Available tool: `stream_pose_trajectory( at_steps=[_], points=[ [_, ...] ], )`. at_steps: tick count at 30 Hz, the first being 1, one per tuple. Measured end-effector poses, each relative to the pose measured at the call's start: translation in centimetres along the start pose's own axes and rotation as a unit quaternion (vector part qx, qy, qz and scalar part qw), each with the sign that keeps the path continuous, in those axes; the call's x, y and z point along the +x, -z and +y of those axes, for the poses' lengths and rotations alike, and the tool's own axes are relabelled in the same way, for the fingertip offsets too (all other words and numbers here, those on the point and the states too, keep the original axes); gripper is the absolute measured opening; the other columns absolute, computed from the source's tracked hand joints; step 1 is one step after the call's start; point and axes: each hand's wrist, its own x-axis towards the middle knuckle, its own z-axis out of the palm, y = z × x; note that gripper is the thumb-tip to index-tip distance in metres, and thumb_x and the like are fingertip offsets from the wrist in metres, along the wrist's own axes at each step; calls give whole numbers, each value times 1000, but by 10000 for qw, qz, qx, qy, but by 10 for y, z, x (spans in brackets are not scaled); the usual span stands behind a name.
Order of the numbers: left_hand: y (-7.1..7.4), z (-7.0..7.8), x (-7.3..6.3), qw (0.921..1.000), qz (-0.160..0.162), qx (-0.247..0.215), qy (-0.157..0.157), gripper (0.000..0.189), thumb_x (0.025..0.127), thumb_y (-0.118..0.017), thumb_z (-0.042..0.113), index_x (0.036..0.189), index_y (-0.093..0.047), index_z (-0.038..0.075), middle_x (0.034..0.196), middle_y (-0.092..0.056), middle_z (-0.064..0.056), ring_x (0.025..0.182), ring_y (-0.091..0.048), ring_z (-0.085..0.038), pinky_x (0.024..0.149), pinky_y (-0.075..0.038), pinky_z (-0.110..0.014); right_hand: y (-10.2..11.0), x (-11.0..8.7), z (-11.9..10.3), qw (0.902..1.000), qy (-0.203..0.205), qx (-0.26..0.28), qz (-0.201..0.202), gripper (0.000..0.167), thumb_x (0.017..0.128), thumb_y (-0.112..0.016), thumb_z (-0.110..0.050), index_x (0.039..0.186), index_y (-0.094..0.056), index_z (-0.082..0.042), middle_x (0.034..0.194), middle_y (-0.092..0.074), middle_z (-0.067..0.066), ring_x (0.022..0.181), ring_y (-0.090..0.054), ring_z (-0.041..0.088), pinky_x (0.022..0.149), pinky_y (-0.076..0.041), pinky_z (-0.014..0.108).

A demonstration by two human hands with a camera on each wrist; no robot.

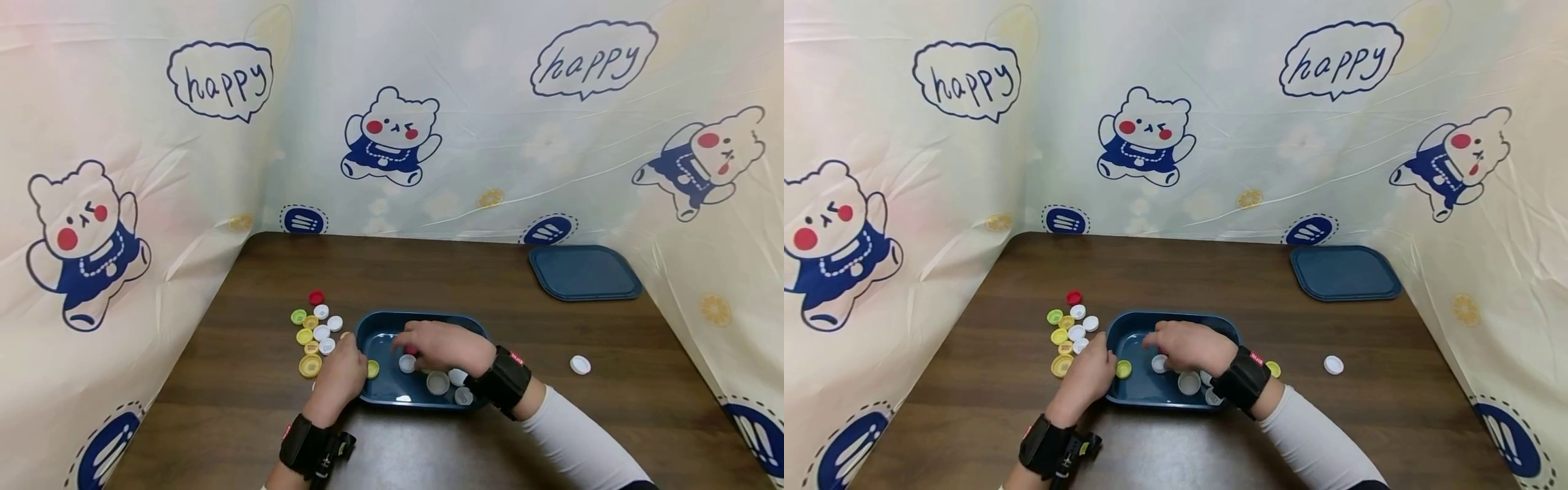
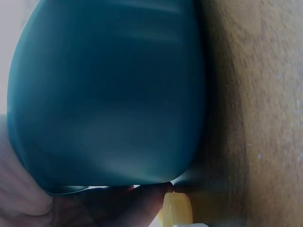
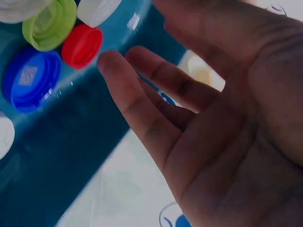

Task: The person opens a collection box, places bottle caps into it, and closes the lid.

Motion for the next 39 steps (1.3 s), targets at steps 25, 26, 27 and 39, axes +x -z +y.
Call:
stream_pose_trajectory(
  at_steps=[25, 26, 27, 39],
  points=[
    [-1, 2, 1, 10000, 3, -65, 74, 37, 101, -50, 8, 132, -50, -11, 120, -59, -22, 99, -61, -29, 91, -54, -51, 20, -93, 60, 9831, -1389, 488, 1086, 52, 90, -76, -16, 138, -59, -6, 136, -58, 16, 120, -59, 32, 97, -52, 50],
    [-1, 1, 1, 9999, 3, -56, 86, 37, 101, -50, 8, 132, -50, -11, 120, -59, -22, 98, -61, -29, 91, -54, -51, 18, -97, 64, 9825, -1453, 540, 1030, 52, 90, -76, -15, 139, -59, -5, 137, -57, 17, 121, -58, 33, 97, -51, 51],
    [-1, 1, 1, 9999, 2, -50, 95, 37, 101, -50, 9, 132, -50, -11, 119, -59, -22, 98, -61, -29, 91, -54, -51, 15, -101, 68, 9818, -1517, 591, 975, 52, 90, -76, -15, 138, -58, -5, 137, -56, 18, 122, -58, 34, 97, -51, 52],
    [-2, 1, 1, 10000, -28, -53, 66, 37, 101, -49, 8, 133, -49, -11, 120, -59, -22, 100, -61, -29, 91, -54, -51, -36, -126, 101, 9694, -2061, 1124, 714, 48, 89, -75, -12, 133, -61, -1, 131, -59, 20, 116, -58, 36, 94, -51, 54]
  ],
)
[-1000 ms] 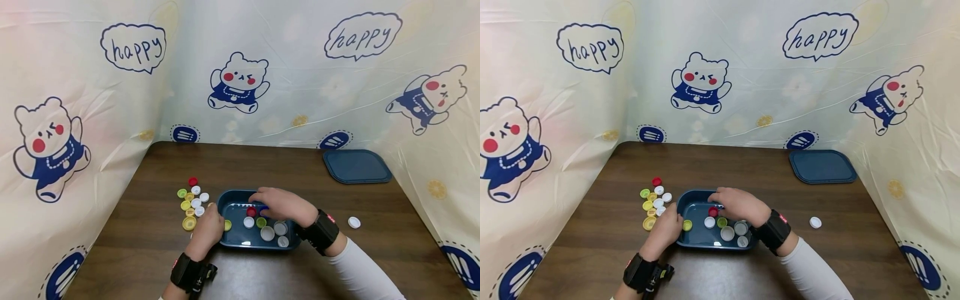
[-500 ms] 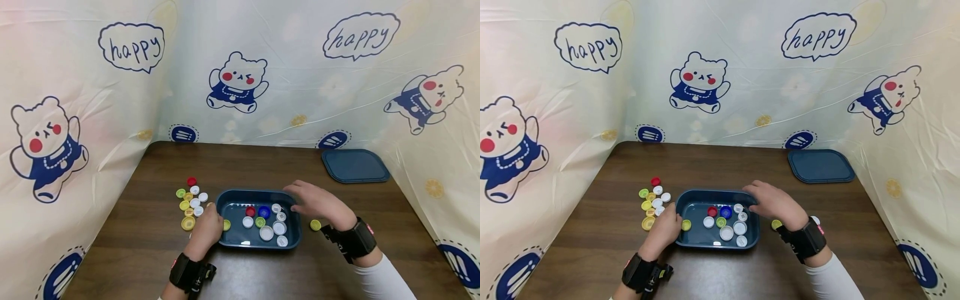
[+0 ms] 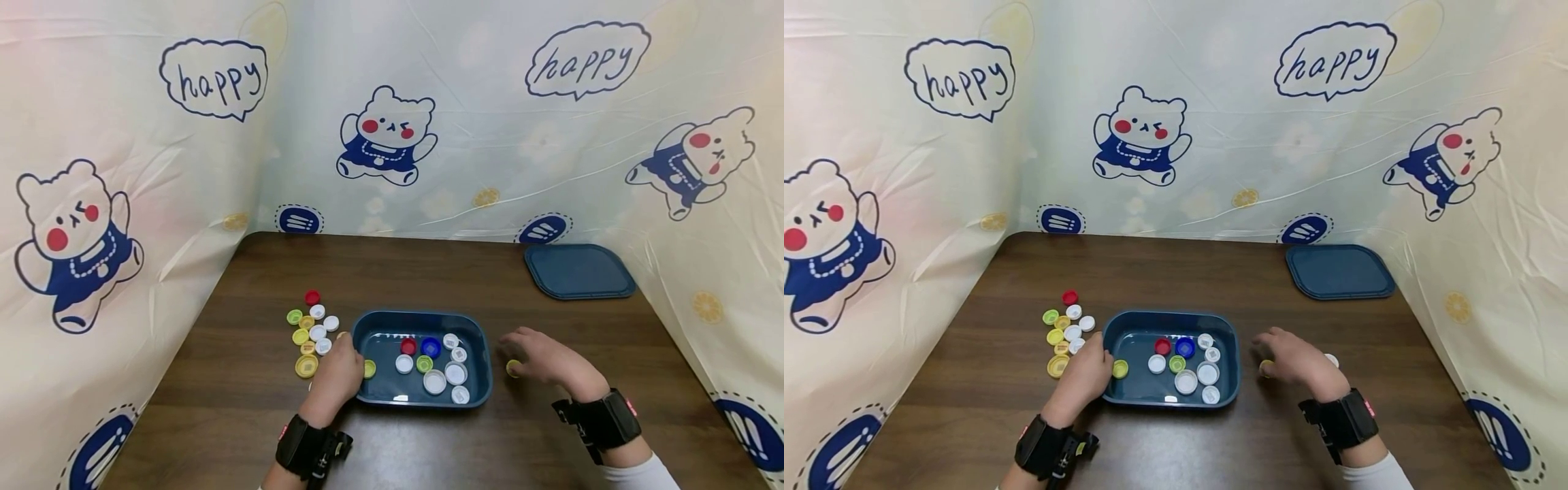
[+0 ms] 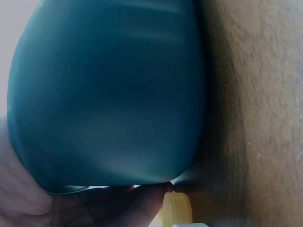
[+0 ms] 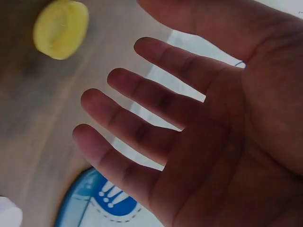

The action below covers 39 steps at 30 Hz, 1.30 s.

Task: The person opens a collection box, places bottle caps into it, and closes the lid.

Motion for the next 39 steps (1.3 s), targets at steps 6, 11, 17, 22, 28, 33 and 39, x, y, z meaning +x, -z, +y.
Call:
stream_pose_trajectory(
  at_steps=[6, 11, 17, 22, 28, 33, 39],
  points=[
    [1, 0, 0, 10000, -27, 29, 3, 37, 100, -49, 8, 132, -49, -11, 118, -59, -22, 97, -60, -28, 88, -54, -50, -11, -3, 6, 9997, 166, -75, 165, 48, 86, -78, -12, 130, -62, 0, 125, -61, 18, 114, -60, 35, 93, -51, 53],
    [0, 0, 0, 10000, -24, 31, 7, 38, 100, -49, 8, 132, -49, -12, 118, -59, -22, 96, -60, -28, 86, -54, -49, -17, -5, 8, 9995, 261, -21, 173, 48, 84, -80, -13, 127, -64, -1, 122, -61, 17, 111, -60, 34, 91, -51, 53],
    [0, 0, 0, 10000, -46, -15, 51, 38, 101, -49, 9, 133, -48, -11, 121, -59, -22, 97, -61, -28, 87, -54, -49, -26, -3, 9, 9995, 175, -114, 220, 43, 83, -81, -13, 123, -66, -5, 122, -62, 16, 113, -59, 36, 93, -51, 55],
    [0, 0, 0, 10000, -10, -8, 30, 37, 100, -49, 9, 132, -49, -11, 118, -59, -22, 96, -61, -28, 88, -54, -50, -33, -2, 7, 9990, -118, -92, 419, 34, 82, -80, -5, 114, -70, -8, 115, -62, 10, 109, -58, 32, 93, -51, 54],
    [0, 1, 0, 10000, -17, -44, 51, 37, 101, -50, 9, 133, -49, -11, 120, -59, -21, 97, -61, -28, 89, -54, -50, -33, 0, 8, 9983, -28, -31, 587, 26, 81, -75, 5, 102, -69, -9, 102, -60, 4, 96, -58, 22, 86, -54, 47],
    [0, 1, 0, 10000, -27, -33, 83, 36, 101, -50, 9, 132, -49, -10, 119, -59, -21, 96, -60, -27, 88, -54, -49, -19, -1, 2, 9967, 266, -216, 731, 23, 81, -75, 5, 100, -69, -7, 98, -59, 4, 91, -58, 21, 80, -54, 43],
    [1, 0, 0, 9999, -71, -30, 132, 36, 101, -50, 9, 132, -49, -10, 118, -59, -21, 94, -60, -27, 87, -55, -49, 6, 1, -14, 9934, 544, -351, 945, 22, 84, -75, 4, 103, -69, -5, 99, -60, 5, 89, -58, 21, 77, -54, 39]
  ],
)
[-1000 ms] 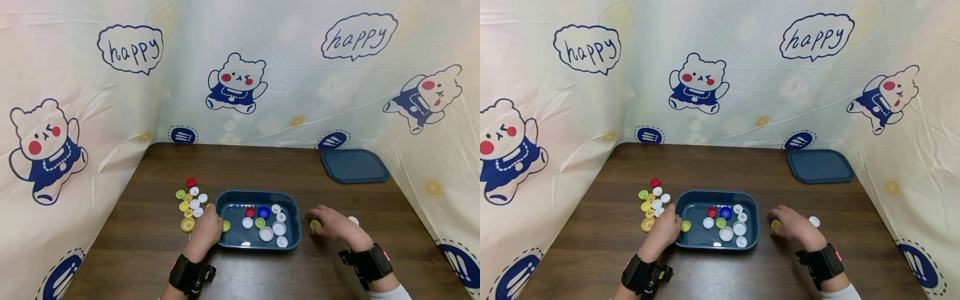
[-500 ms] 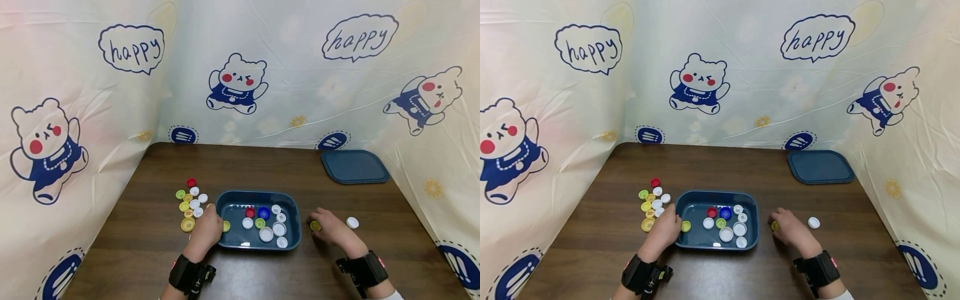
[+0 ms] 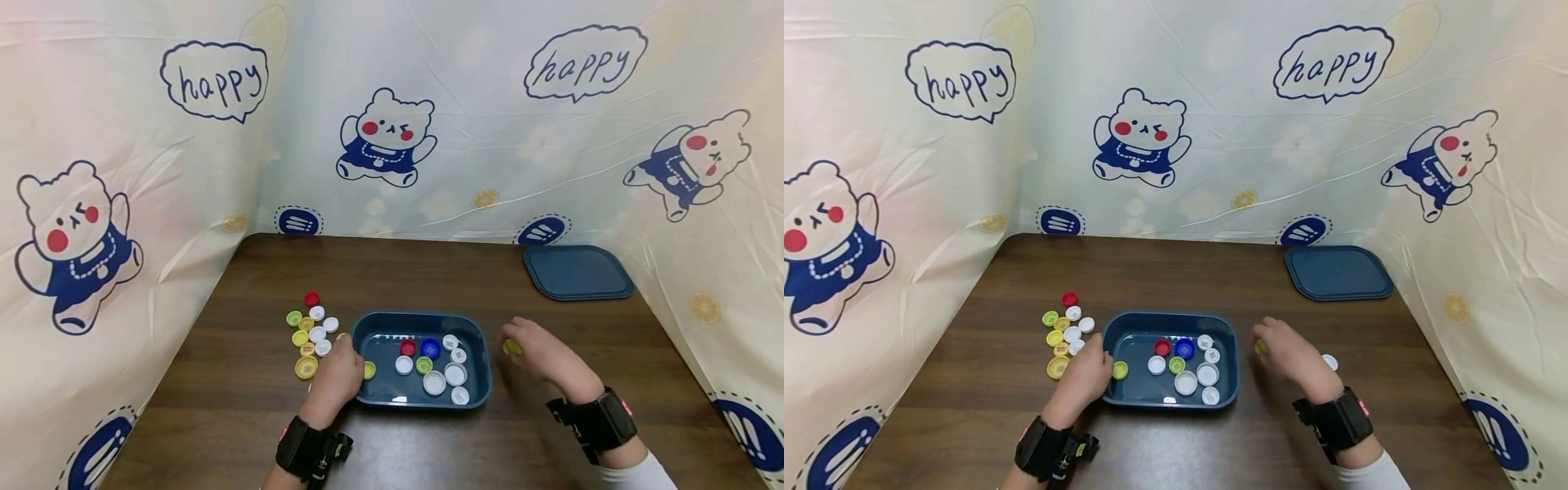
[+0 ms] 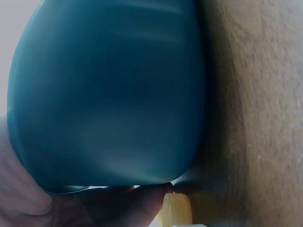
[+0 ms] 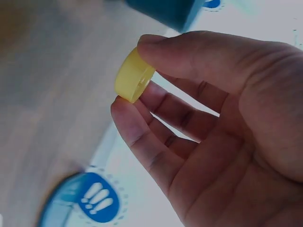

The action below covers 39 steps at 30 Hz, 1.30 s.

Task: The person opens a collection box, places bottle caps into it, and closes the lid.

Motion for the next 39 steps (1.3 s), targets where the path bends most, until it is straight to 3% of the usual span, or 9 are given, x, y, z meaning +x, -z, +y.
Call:
stream_pose_trajectory(
  at_steps=[6, 13, 20, 27, 39],
  points=[
    [0, 0, 0, 10000, 8, -10, -35, 36, 101, -50, 9, 132, -49, -11, 118, -59, -21, 94, -60, -27, 88, -54, -50, 15, 10, -25, 9989, 428, -93, 163, 21, 86, -74, 3, 104, -70, -6, 100, -60, 6, 90, -57, 21, 76, -54, 36],
    [0, -1, 0, 10000, 19, -34, -34, 39, 101, -49, 9, 135, -48, -10, 123, -59, -22, 101, -61, -29, 92, -53, -51, 18, 29, -63, 9951, 909, -382, -35, 21, 87, -77, -4, 107, -70, -8, 97, -58, 2, 89, -55, 17, 78, -54, 34],
    [-2, 1, -1, 10000, 32, -47, -18, 39, 101, -49, 9, 135, -48, -10, 125, -58, -21, 99, -60, -27, 92, -54, -50, 11, 45, -93, 9935, 890, -448, -547, 19, 90, -76, -12, 109, -71, -11, 99, -57, 1, 91, -55, 16, 81, -54, 33],
    [-1, -1, -1, 9999, 125, -19, -78, 39, 101, -49, 9, 135, -49, -10, 123, -59, -21, 100, -61, -28, 92, -53, -51, -6, 58, -114, 9860, 1388, -506, -772, 20, 91, -76, -14, 110, -71, -10, 96, -59, -1, 85, -53, 13, 74, -51, 24],
    [-2, -1, -1, 9998, 111, -15, -149, 37, 100, -49, 8, 132, -50, -11, 120, -59, -21, 98, -60, -28, 92, -53, -51, -24, 63, -134, 9729, 1754, -894, -1213, 18, 91, -76, -14, 109, -73, -15, 102, -64, -2, 84, -52, 10, 73, -49, 22]
  ],
)
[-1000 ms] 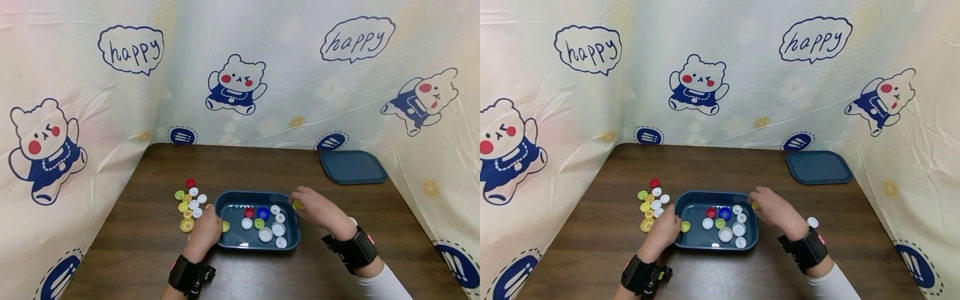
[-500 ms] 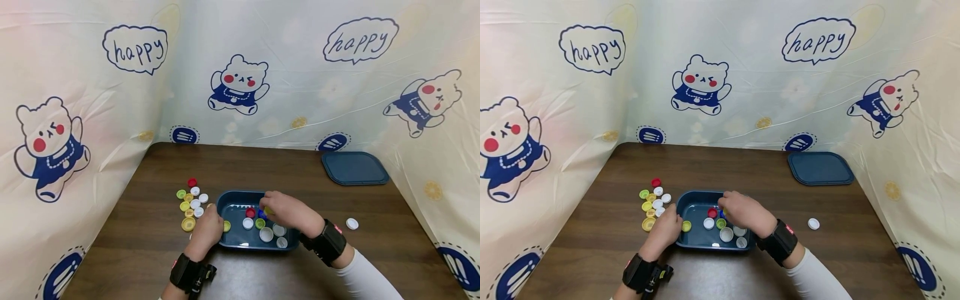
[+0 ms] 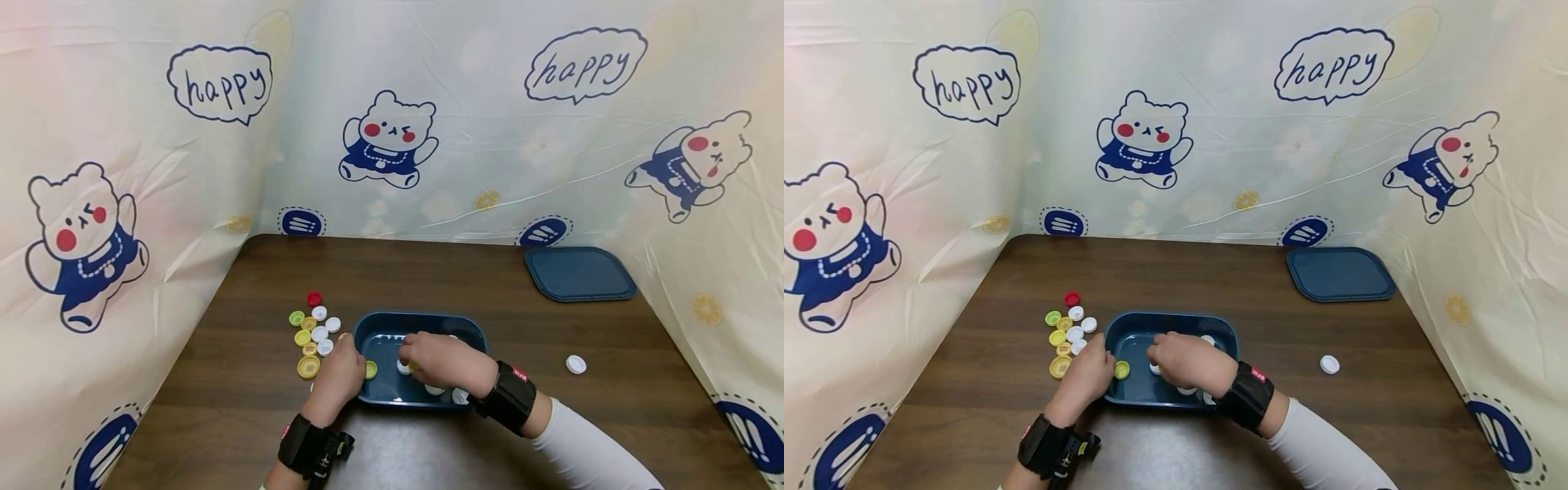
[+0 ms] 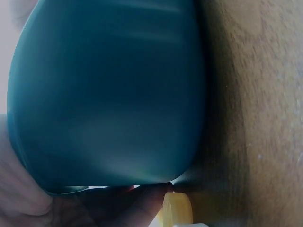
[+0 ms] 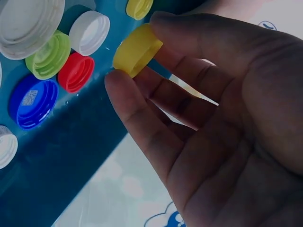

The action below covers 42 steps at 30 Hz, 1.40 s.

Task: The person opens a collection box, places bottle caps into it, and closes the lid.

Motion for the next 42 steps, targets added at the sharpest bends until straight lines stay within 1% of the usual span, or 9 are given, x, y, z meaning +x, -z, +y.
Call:
stream_pose_trajectory(
  at_steps=[6, 17, 21, 25, 29, 32, 35, 39, 42],
  points=[
    [0, 0, 1, 10000, -39, 8, -14, 36, 100, -51, 9, 131, -50, -11, 116, -59, -20, 94, -60, -27, 88, -54, -50, 0, 1, -1, 9999, -12, -21, -123, 26, 91, -76, -19, 117, -70, -15, 107, -65, -1, 86, -54, 9, 75, -51, 23],
    [0, 1, 2, 10000, -20, -7, 17, 33, 101, -50, 9, 128, -51, -10, 113, -59, -19, 91, -59, -26, 85, -55, -48, 10, -13, 12, 9990, -294, 307, 132, 37, 92, -76, -21, 127, -67, -12, 113, -66, 5, 92, -58, 12, 81, -54, 29],
    [0, 2, 2, 10000, -20, 5, 26, 33, 101, -50, 9, 129, -51, -10, 114, -59, -20, 91, -59, -26, 85, -55, -48, 15, -26, 25, 9962, -528, 484, 499, 37, 93, -74, -24, 127, -67, -11, 113, -64, 6, 95, -59, 15, 84, -55, 33],
    [0, 2, 2, 10000, -45, 5, 26, 35, 101, -50, 9, 131, -50, -10, 116, -59, -20, 93, -59, -26, 85, -55, -48, 18, -48, 45, 9893, -778, 580, 1088, 34, 95, -71, -22, 127, -66, -11, 119, -64, 7, 107, -61, 19, 90, -55, 40],
    [-1, 2, 2, 10000, -55, 10, 3, 37, 101, -50, 10, 133, -49, -10, 119, -59, -21, 95, -60, -27, 88, -55, -49, 15, -79, 75, 9732, -1182, 547, 1897, 34, 94, -71, -15, 126, -66, -8, 126, -63, 12, 119, -58, 30, 97, -51, 50],
    [-1, 2, 2, 10000, -34, 13, 2, 37, 102, -50, 10, 133, -49, -10, 120, -59, -21, 96, -60, -27, 89, -54, -49, 8, -104, 102, 9615, -1619, 532, 2154, 35, 93, -70, -11, 126, -65, -3, 128, -61, 19, 122, -54, 39, 100, -46, 57],
    [1, 2, 1, 10000, -34, 10, 27, 38, 102, -49, 10, 134, -49, -10, 120, -59, -21, 97, -60, -28, 90, -54, -50, -4, -130, 127, 9563, -2091, 622, 1946, 38, 94, -68, -11, 129, -62, 3, 129, -57, 27, 122, -48, 48, 100, -40, 62],
    [2, 1, 0, 10000, -71, 16, 55, 40, 102, -49, 10, 136, -48, -11, 123, -58, -22, 100, -60, -29, 92, -53, -51, -25, -159, 151, 9511, -2610, 918, 1375, 45, 95, -68, -15, 133, -56, 8, 132, -50, 36, 123, -43, 58, 102, -36, 66],
    [2, 1, -1, 9999, -87, 38, 38, 41, 102, -50, 10, 137, -47, -11, 124, -58, -22, 101, -60, -29, 93, -53, -51, -39, -173, 163, 9442, -2897, 1213, 991, 54, 94, -69, -19, 135, -51, 11, 134, -45, 41, 123, -40, 61, 98, -38, 67]
  ],
)
